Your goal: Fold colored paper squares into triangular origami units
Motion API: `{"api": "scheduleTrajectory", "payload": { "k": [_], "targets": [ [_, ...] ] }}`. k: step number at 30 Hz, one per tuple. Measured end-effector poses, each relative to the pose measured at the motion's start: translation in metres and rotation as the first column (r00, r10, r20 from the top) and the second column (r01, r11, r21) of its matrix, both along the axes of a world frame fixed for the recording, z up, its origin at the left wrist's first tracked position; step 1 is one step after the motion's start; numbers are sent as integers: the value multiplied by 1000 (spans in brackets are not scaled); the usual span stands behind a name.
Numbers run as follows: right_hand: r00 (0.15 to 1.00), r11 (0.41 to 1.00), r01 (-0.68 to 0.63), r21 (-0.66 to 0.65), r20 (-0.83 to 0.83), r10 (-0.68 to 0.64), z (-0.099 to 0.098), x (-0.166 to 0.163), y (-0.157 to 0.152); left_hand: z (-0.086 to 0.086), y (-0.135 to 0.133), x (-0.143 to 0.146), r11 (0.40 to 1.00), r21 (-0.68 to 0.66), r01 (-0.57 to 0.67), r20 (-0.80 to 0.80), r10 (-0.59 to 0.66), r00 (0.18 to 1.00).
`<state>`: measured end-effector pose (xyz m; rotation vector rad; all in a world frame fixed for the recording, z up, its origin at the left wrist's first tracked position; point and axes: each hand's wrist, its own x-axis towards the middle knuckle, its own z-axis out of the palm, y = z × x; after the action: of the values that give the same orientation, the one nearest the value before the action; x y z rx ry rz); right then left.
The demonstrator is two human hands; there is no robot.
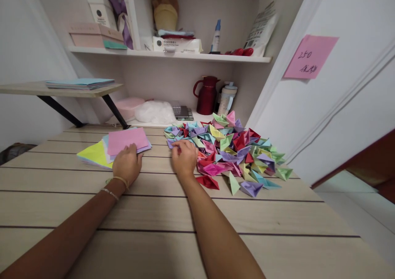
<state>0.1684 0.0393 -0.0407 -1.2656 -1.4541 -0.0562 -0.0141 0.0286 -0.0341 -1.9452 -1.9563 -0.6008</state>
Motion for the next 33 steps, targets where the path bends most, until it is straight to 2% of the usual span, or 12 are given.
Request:
{"api": "scheduleTrajectory", "payload": {
  "k": [4,8,12,15,19,21,24,26,28,30,31,33],
  "targets": [
    [999,999,-36,1,-8,36,-2,1,2,8,-4,0,997,-2,77,-70,-76,995],
    [996,996,-86,-5,-25,86,-3,1,3,10,-5,-1,995,30,97,-12,-97,995],
    [990,991,-133,-29,-46,132,-2,1,3,9,-5,-2,983,171,70,90,-86,992],
    [984,984,-163,-74,-90,156,-1,-1,2,10,-7,0,948,310,68,163,-123,979],
    [943,931,-312,-187,-181,280,1,-4,-1,12,-10,7,906,385,177,190,-265,945],
    [919,898,-383,-217,-187,347,2,-5,-2,12,-11,10,895,370,251,192,-338,921],
    [908,875,-418,-244,-153,390,0,-5,-1,12,-13,13,881,335,335,211,-416,885],
    [914,884,-402,-240,-160,373,-2,-2,2,12,-12,13,874,355,330,245,-428,870],
    [915,900,-378,-219,-238,326,-4,0,6,12,-9,12,877,404,259,330,-404,853],
    [880,909,-375,-183,-380,286,-6,3,10,10,-4,11,892,415,178,486,-383,786],
    [843,909,-388,-152,-457,284,-7,4,11,9,0,10,904,397,159,583,-382,717],
    [747,897,-436,-69,-583,319,-6,4,13,7,5,9,910,344,231,772,-414,482]
  ]
}}
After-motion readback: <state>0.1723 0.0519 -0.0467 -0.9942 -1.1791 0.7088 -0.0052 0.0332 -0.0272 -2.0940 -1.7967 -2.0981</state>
